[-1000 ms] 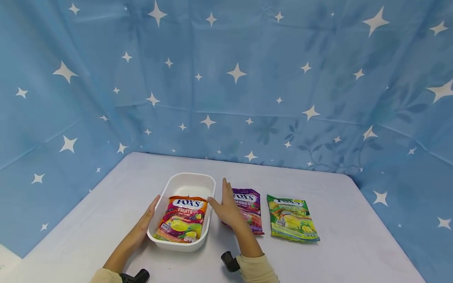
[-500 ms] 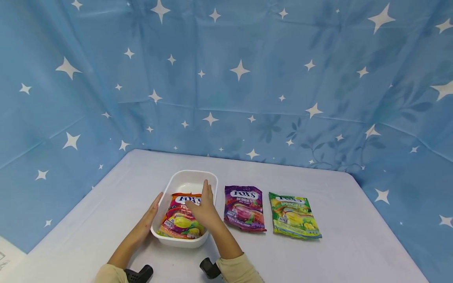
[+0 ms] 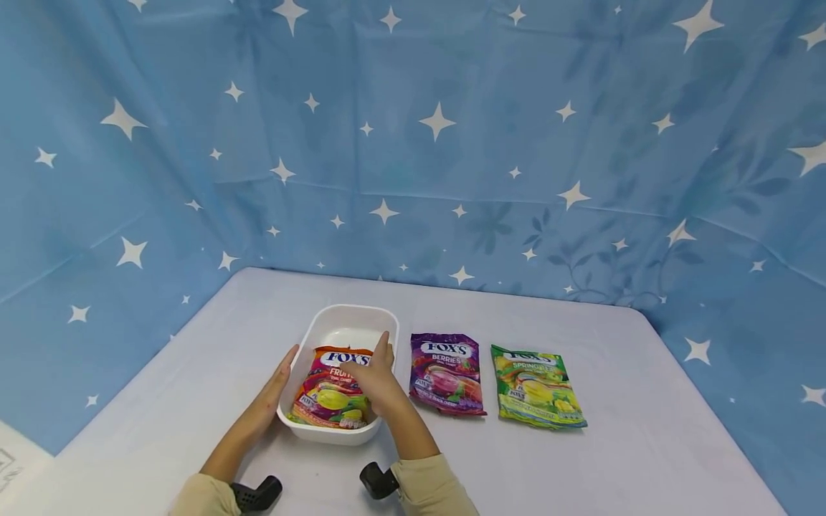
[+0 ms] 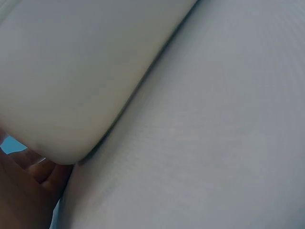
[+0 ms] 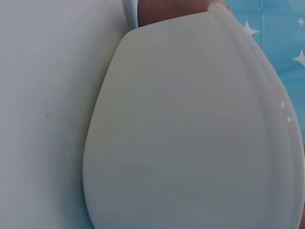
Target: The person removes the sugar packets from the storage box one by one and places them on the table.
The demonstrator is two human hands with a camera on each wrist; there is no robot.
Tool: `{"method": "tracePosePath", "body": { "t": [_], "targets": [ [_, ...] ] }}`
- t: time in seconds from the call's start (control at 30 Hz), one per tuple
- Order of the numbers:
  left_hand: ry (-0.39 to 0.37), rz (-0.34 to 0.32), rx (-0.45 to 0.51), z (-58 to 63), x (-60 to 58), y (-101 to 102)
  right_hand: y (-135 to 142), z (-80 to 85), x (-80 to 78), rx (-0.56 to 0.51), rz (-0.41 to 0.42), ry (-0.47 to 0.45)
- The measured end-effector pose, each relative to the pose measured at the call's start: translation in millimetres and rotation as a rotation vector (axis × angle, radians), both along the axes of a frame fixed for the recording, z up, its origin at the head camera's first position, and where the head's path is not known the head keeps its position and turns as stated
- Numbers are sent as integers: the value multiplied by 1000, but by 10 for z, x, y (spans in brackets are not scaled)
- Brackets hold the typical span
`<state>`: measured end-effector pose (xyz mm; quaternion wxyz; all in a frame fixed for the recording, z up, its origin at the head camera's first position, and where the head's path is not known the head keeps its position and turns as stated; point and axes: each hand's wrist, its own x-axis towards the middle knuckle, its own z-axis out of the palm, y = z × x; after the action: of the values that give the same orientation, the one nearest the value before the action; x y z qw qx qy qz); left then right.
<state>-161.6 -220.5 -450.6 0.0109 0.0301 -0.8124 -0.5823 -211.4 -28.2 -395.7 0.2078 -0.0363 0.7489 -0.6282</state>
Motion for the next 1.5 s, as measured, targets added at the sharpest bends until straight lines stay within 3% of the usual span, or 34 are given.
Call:
{"method": "tracePosePath", "body": {
  "t": [0.23, 0.47, 0.57, 0.87, 1.1, 1.5],
  "targets": [
    [-2, -3, -11, -14, -13, 54, 71, -28, -9, -104, -1, -25],
    [-7, 2, -19, 4, -32, 62, 114, -10, -64, -274, 81, -94],
    [-18, 5, -24, 14, -26, 65, 132, -7, -82, -292, 132, -105],
    [14, -8, 8, 21, -10, 68, 127, -2, -52, -140, 254, -104],
    [-18, -4, 4, 32, 0, 42, 98, -35, -57, -112, 287, -37],
    [-14, -4, -6, 50, 18, 10, 47, -81, -39, -116, 203, -18]
  ]
}}
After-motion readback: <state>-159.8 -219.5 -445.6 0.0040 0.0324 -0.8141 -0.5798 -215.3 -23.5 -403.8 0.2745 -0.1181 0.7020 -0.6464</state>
